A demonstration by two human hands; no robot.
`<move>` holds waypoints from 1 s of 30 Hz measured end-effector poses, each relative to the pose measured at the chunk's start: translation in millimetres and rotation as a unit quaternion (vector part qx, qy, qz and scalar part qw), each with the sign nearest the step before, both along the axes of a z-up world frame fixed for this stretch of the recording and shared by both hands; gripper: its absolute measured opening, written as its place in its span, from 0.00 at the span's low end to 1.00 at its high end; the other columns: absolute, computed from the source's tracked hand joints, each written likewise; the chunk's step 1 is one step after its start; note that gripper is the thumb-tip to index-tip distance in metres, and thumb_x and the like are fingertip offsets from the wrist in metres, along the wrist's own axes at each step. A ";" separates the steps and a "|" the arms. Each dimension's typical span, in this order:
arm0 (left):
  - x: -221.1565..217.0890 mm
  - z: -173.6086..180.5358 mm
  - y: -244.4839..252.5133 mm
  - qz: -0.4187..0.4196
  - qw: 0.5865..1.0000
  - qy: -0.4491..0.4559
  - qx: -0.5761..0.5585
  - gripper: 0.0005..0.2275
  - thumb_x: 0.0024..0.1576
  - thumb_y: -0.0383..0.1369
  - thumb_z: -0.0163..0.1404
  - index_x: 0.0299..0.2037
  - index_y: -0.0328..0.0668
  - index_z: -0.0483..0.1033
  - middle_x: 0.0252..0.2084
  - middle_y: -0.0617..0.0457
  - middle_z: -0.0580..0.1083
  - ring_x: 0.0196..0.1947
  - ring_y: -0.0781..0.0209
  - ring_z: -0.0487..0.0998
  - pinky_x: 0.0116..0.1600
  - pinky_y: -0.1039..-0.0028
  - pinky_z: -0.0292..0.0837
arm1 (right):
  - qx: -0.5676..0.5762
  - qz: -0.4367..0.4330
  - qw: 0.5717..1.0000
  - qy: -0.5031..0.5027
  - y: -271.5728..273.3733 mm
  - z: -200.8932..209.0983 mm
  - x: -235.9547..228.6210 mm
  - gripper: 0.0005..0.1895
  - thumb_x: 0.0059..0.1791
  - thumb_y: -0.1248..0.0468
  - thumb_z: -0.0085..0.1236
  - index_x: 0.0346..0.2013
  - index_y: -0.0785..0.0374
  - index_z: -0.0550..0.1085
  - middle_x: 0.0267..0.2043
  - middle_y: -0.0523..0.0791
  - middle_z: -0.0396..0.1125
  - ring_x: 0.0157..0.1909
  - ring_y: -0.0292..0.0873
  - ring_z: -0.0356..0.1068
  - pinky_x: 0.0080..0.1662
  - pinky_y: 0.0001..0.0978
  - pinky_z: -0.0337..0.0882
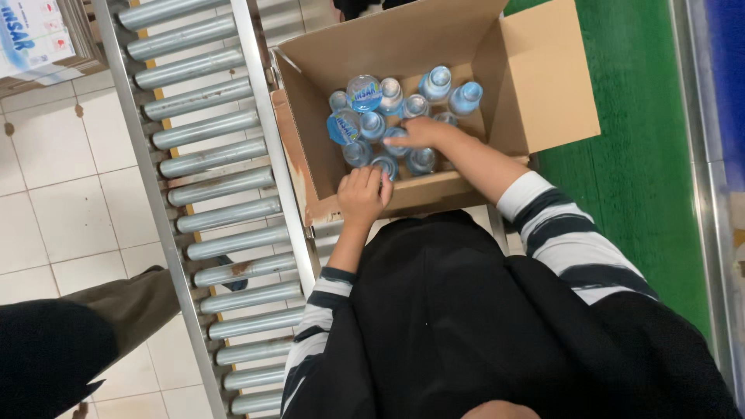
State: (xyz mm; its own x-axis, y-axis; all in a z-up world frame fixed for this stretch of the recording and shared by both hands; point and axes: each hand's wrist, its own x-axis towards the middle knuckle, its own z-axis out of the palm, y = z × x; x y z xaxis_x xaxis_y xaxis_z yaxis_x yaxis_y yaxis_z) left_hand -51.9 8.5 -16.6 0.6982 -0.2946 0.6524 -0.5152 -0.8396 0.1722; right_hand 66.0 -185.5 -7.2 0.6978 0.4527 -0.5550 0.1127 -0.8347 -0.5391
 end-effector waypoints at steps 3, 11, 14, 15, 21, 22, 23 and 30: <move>-2.8 -3.0 2.0 -0.006 1.000 0.000 -0.013 0.07 0.60 0.38 0.48 0.35 0.48 0.76 0.31 0.57 0.70 0.28 0.61 0.72 0.35 0.73 0.67 | 0.080 -0.193 0.951 -0.228 -5.8 18.3 4.9 0.22 0.56 0.45 0.53 0.49 0.60 0.78 0.35 0.51 0.76 0.45 0.58 0.76 0.47 0.52 0.75; 2.9 -9.6 0.6 -0.026 1.000 -0.011 -0.006 0.07 0.60 0.38 0.47 0.35 0.50 0.77 0.30 0.58 0.70 0.28 0.61 0.73 0.36 0.73 0.68 | -0.137 -0.074 0.986 -0.064 -42.0 -22.9 13.8 0.31 0.45 0.42 0.61 0.51 0.63 0.78 0.51 0.56 0.75 0.58 0.57 0.73 0.61 0.52 0.69; -3.0 -3.1 2.2 -0.032 0.999 -0.010 0.000 0.07 0.60 0.38 0.47 0.35 0.50 0.77 0.31 0.58 0.71 0.29 0.62 0.73 0.36 0.74 0.68 | -0.160 -0.028 0.986 -0.026 -35.2 -27.4 19.9 0.34 0.40 0.48 0.67 0.52 0.69 0.75 0.48 0.59 0.73 0.55 0.60 0.73 0.58 0.56 0.70; 3.6 0.4 0.7 -0.030 0.999 -0.021 -0.006 0.07 0.60 0.38 0.47 0.35 0.50 0.77 0.31 0.57 0.71 0.29 0.62 0.73 0.37 0.74 0.68 | -0.142 -0.051 0.987 -0.049 -36.9 -24.3 32.2 0.33 0.36 0.56 0.72 0.50 0.68 0.73 0.42 0.57 0.74 0.50 0.61 0.75 0.51 0.56 0.77; 3.9 3.7 1.2 -0.018 0.999 -0.049 -0.008 0.08 0.60 0.38 0.46 0.34 0.49 0.76 0.31 0.58 0.71 0.28 0.63 0.73 0.36 0.75 0.67 | -0.157 -0.016 0.984 -0.081 -33.3 -37.0 22.5 0.27 0.31 0.54 0.77 0.42 0.56 0.81 0.44 0.50 0.75 0.52 0.55 0.76 0.55 0.47 0.75; 3.9 2.8 -0.3 -0.016 0.999 -0.049 -0.011 0.08 0.60 0.38 0.46 0.34 0.49 0.76 0.31 0.58 0.71 0.28 0.63 0.73 0.36 0.75 0.67 | -0.160 -0.014 0.984 -0.082 -37.1 -33.7 23.0 0.27 0.31 0.54 0.77 0.42 0.56 0.81 0.44 0.50 0.75 0.52 0.55 0.76 0.55 0.47 0.75; 4.7 2.6 0.6 -0.019 0.998 -0.053 -0.009 0.08 0.60 0.38 0.47 0.34 0.49 0.76 0.31 0.58 0.71 0.28 0.63 0.73 0.36 0.75 0.67 | -0.143 -0.037 0.987 -0.057 -38.2 -30.6 24.3 0.28 0.31 0.52 0.78 0.42 0.55 0.80 0.44 0.50 0.75 0.52 0.55 0.76 0.55 0.48 0.75; -3.8 7.2 6.8 -0.031 0.999 -0.007 0.027 0.10 0.63 0.38 0.46 0.31 0.48 0.75 0.27 0.59 0.68 0.25 0.59 0.67 0.31 0.70 0.57 | -0.088 -0.324 0.846 -0.414 -87.1 38.7 -28.3 0.33 0.50 0.54 0.69 0.63 0.64 0.67 0.72 0.61 0.53 0.73 0.66 0.45 0.68 0.66 0.45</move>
